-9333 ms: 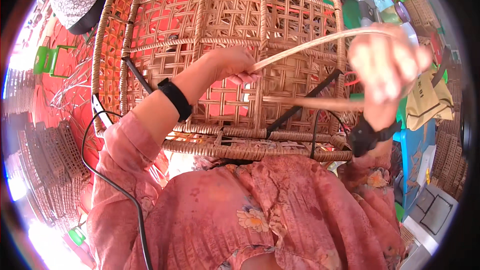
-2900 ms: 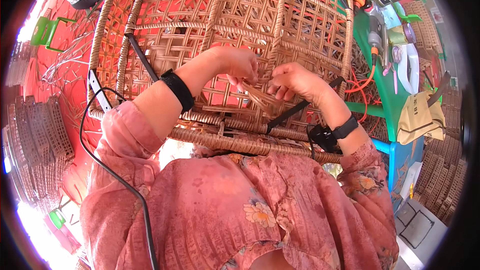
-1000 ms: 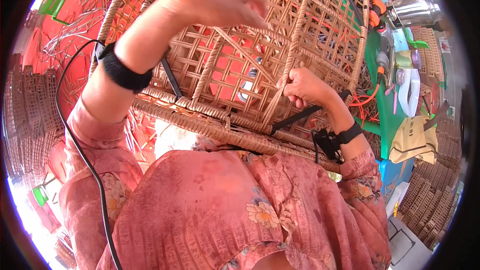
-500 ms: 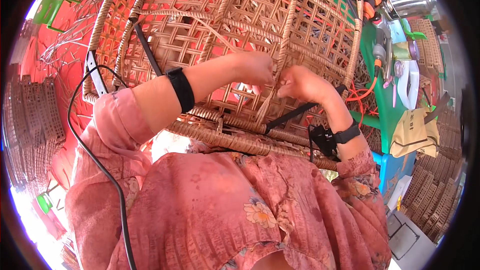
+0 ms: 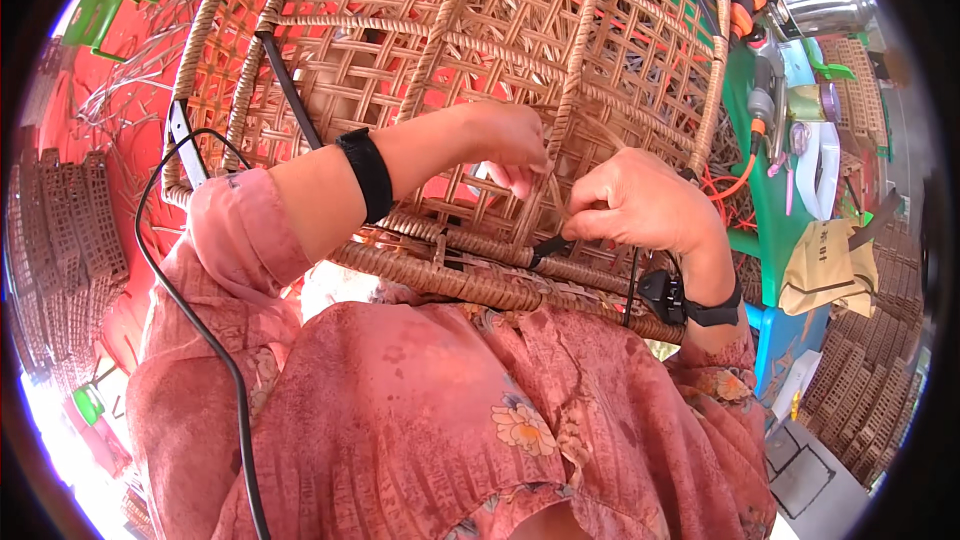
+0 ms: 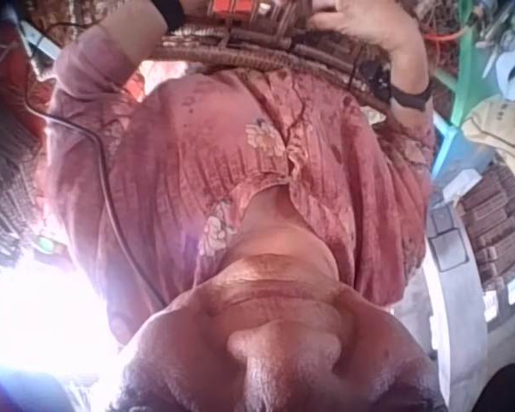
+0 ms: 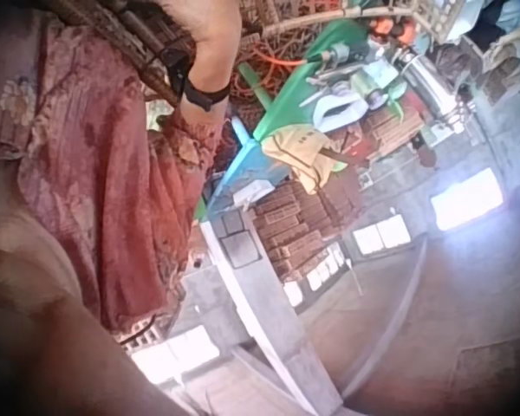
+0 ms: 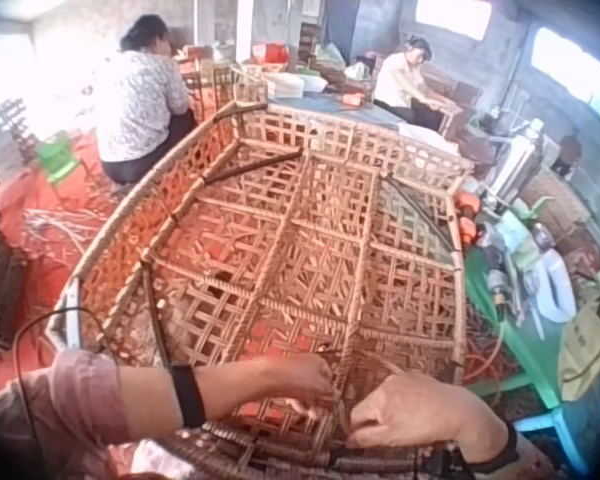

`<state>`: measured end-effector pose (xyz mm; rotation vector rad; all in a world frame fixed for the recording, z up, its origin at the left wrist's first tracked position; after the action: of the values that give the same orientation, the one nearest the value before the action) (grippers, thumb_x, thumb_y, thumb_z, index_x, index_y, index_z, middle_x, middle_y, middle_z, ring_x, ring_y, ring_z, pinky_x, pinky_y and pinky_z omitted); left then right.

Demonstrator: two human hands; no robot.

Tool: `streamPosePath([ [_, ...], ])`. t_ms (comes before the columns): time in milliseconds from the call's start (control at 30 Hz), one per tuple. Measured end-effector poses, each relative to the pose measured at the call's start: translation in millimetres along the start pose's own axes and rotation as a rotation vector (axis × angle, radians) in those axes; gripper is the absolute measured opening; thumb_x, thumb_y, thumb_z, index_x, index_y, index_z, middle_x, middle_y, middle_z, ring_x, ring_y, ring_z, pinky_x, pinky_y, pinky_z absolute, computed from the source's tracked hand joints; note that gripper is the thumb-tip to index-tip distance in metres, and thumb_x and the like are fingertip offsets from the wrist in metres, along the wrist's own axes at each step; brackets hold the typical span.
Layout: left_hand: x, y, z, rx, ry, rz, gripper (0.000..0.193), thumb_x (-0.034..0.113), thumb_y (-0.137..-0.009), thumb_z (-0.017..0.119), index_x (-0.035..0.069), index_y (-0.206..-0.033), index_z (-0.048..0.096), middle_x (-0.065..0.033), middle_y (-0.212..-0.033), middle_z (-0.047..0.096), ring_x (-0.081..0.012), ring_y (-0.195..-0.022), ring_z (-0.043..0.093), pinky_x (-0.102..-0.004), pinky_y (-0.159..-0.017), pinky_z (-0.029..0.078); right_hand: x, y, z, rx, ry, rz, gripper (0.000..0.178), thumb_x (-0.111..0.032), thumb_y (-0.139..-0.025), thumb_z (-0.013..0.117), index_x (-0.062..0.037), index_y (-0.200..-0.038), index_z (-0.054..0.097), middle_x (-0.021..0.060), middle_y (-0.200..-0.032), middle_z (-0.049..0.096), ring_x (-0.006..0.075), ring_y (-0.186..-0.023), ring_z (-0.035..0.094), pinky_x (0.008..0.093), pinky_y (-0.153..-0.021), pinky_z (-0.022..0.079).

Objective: Weaving and assembling a large bamboo or wicker furniture basket using strips.

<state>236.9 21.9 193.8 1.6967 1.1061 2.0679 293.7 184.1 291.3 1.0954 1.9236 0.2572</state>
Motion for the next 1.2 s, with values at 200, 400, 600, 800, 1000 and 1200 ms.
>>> streamPosePath([
  [200, 15.6, 6.8, 10.1, 0.068, -0.368, -0.005, 0.031, 0.027, -0.08, 0.064, -0.003, -0.074, 0.065, -0.0107, -0.069, 0.068, -0.0171, -0.062, 0.065, -0.0275, -0.055, 0.051, -9.2, -9.1, 9.3, -0.021, -0.04, -0.065, 0.021, -0.026, -0.072, 0.066, -0.0056, -0.076, 0.068, 0.0154, -0.07, 0.062, 0.0324, -0.067, 0.06, 0.0394, -0.062, 0.046],
  [400, 9.6, 2.9, 0.1, 0.045, -0.447, 0.054, 0.015, 0.016, -0.073, 0.065, 0.001, -0.073, 0.065, -0.008, -0.065, 0.066, -0.0169, -0.061, 0.063, -0.0292, -0.054, 0.049, -12.7, 1.8, -4.8, -0.025, -0.157, -0.134, 0.025, -0.024, -0.074, 0.068, -0.0007, -0.083, 0.065, 0.0126, -0.074, 0.062, 0.0245, -0.068, 0.06, 0.034, -0.063, 0.046],
  [600, -5.3, -4.7, -7.8, 0.105, -0.316, 0.145, 0.018, 0.016, -0.08, 0.069, -0.001, -0.076, 0.064, -0.0073, -0.068, 0.064, -0.0153, -0.059, 0.063, -0.0279, -0.055, 0.05, -25.3, 18.4, -22.2, -0.181, -0.417, -0.232, 0.031, -0.029, -0.079, 0.073, -0.0017, -0.093, 0.068, 0.0086, -0.076, 0.066, 0.0156, -0.068, 0.062, 0.0289, -0.062, 0.047],
  [800, -6.8, -5.1, -10.6, 0.057, -0.256, 0.124, 0.015, 0.012, -0.082, 0.067, -0.002, -0.082, 0.064, -0.0082, -0.074, 0.065, -0.0156, -0.064, 0.066, -0.028, -0.058, 0.051, -24.0, 51.3, -50.7, 0.181, -0.577, -0.561, 0.036, -0.033, -0.076, 0.075, 0.0022, -0.078, 0.067, 0.013, -0.066, 0.063, 0.019, -0.057, 0.063, 0.0284, -0.05, 0.048],
  [1000, -3.8, -0.6, -11.3, 0.056, -0.268, 0.11, 0.014, 0.01, -0.082, 0.066, -0.002, -0.09, 0.064, -0.0075, -0.078, 0.067, -0.0151, -0.066, 0.067, -0.0272, -0.06, 0.052, 42.3, -1.8, -8.6, 0.178, -0.612, 0.225, 0.026, -0.025, -0.087, 0.057, -0.0014, -0.085, 0.066, 0.0061, -0.072, 0.066, 0.0105, -0.053, 0.06, 0.0211, -0.046, 0.046],
  [1200, -5.4, 4.3, -14.9, 0.012, -0.167, 0.05, 0.016, 0.008, -0.083, 0.064, 0.0, -0.097, 0.064, -0.0065, -0.08, 0.067, -0.0149, -0.07, 0.067, -0.0271, -0.062, 0.051, 56.2, -40.1, 32.2, 0.012, -0.823, 0.294, 0.025, -0.026, -0.082, 0.064, -0.0011, -0.084, 0.064, 0.0072, -0.08, 0.067, 0.0153, -0.059, 0.064, 0.0243, -0.047, 0.048],
])
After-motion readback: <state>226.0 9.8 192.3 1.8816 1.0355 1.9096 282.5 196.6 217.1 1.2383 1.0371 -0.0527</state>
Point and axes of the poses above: each hand's wrist, its own y-axis away from the middle knuckle, its own z-axis out of the palm, x = y × z, the point moved 1 cm from there along -y, towards the middle knuckle
